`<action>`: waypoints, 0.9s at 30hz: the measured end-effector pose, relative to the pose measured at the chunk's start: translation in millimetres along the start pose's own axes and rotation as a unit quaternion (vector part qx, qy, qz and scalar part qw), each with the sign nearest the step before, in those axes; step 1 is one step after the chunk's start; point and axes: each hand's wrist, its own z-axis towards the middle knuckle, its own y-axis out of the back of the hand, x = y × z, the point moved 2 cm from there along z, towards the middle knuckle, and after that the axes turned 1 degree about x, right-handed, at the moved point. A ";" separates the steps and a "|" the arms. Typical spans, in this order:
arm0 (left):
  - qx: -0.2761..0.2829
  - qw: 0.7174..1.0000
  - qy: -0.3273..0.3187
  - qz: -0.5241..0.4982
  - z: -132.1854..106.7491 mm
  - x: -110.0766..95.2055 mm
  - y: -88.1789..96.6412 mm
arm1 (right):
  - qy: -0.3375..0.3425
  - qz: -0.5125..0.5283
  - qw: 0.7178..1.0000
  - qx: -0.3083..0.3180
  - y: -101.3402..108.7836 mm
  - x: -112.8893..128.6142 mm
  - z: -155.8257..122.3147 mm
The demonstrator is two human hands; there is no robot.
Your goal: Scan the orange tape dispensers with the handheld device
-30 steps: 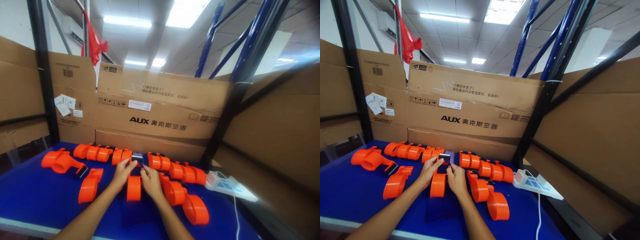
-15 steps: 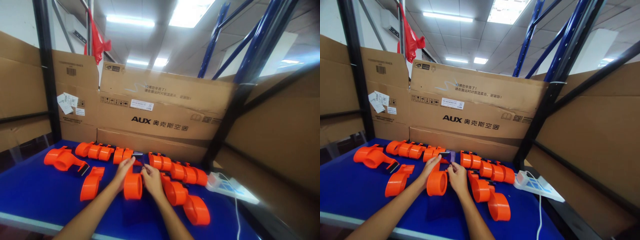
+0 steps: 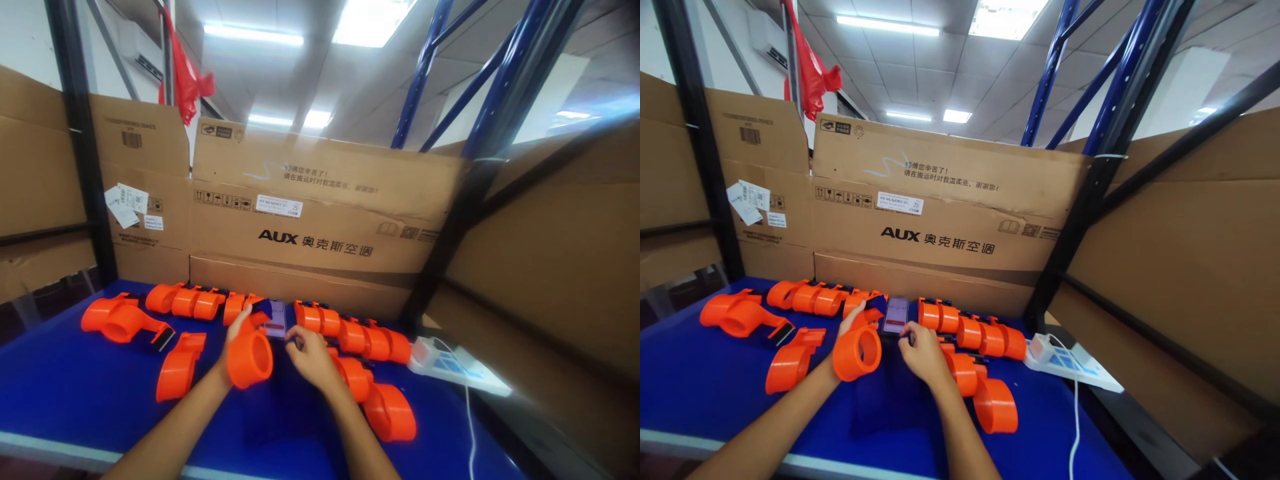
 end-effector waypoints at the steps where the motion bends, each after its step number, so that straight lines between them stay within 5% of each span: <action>1: -0.003 1.000 -0.007 -0.001 -0.8 1.9 -0.8 | 0.012 -0.022 0.999 0.037 1.4 1.2 -2.1; 5: -0.014 1.000 -0.016 -0.005 -6.6 6.0 -8.6 | 0.032 -0.082 0.989 0.118 1.9 7.1 -8.7; 23: -0.021 0.999 -0.032 -0.011 -15.1 5.5 -20.8 | 0.026 -0.172 0.977 0.121 7.0 22.7 -15.1; 27: -0.009 1.000 -0.024 -0.010 -17.4 4.1 -24.2 | 0.088 -0.169 0.975 0.118 8.3 33.9 -18.3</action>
